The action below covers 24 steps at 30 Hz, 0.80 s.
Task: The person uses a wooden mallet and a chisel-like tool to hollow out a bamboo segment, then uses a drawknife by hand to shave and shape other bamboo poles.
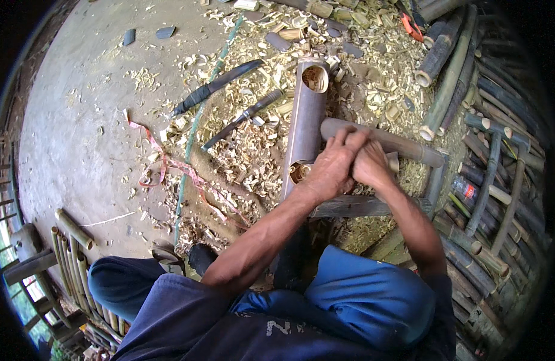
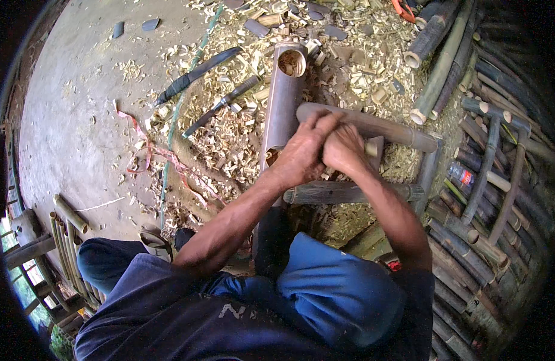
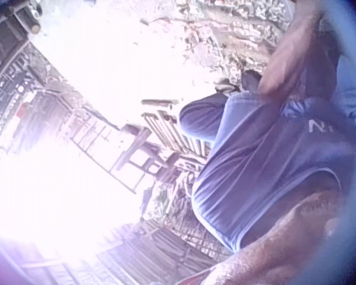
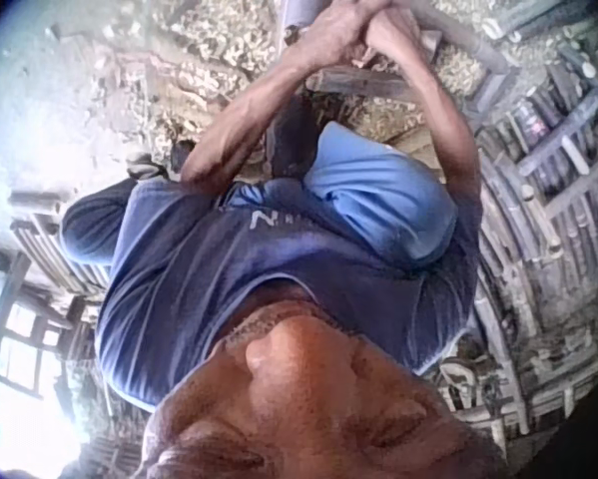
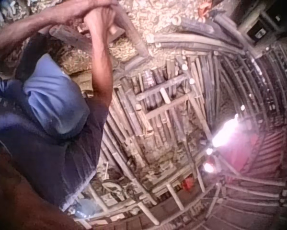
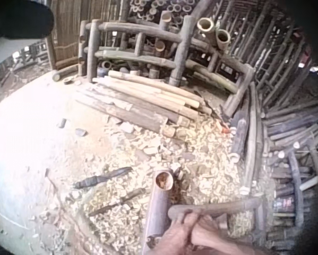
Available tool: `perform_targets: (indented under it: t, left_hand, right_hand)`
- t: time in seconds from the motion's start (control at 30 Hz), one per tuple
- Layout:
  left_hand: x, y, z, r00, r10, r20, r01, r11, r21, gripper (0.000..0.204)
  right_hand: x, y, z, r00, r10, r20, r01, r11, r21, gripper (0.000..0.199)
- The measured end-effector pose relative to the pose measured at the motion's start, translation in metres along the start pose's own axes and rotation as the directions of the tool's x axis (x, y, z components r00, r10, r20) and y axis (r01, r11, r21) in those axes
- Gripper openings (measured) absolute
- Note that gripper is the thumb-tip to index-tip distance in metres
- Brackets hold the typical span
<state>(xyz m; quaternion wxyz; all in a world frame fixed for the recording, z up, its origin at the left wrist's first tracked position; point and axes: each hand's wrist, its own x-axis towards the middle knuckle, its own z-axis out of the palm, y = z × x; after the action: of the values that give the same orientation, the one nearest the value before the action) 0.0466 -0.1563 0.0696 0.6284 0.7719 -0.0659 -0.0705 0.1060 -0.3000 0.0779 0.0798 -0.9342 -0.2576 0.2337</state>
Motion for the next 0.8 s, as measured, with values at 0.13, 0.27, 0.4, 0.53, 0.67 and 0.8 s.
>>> perform_targets:
  t: [0.13,0.27,0.4,0.53,0.67,0.8]
  left_hand:
    - [-0.012,-0.009,-0.015,0.928,0.020,-0.373,-0.069,0.990,-0.120,0.087]
    - [-0.023,-0.012,-0.015,0.789,-0.050,-0.612,-0.076,0.981,-0.178,0.086]
    - [-0.023,-0.006,0.005,0.893,-0.057,-0.447,0.060,0.998,-0.007,0.111]
    - [-0.027,0.025,0.034,0.967,-0.223,-0.126,0.230,0.972,0.039,0.126]
    - [-0.016,0.028,0.034,0.942,-0.333,0.035,0.326,0.937,0.124,0.129]
    - [-0.013,0.027,0.030,0.879,-0.393,0.269,0.356,0.918,0.176,0.128]
  right_hand:
    - [0.035,-0.050,-0.027,0.955,-0.291,0.065,0.298,0.921,-0.251,0.011]
    - [0.062,-0.069,-0.013,0.880,-0.434,0.195,0.475,0.778,-0.413,0.002]
    - [0.044,-0.027,-0.012,0.868,-0.401,0.294,0.478,0.836,-0.271,0.013]
    - [0.006,0.004,-0.032,0.758,-0.326,0.565,0.407,0.913,-0.019,0.039]
    - [-0.006,0.016,-0.014,0.711,-0.046,0.701,-0.061,0.990,0.126,0.050]
    - [-0.042,0.028,0.025,0.674,0.034,0.738,-0.506,0.750,0.427,0.067]
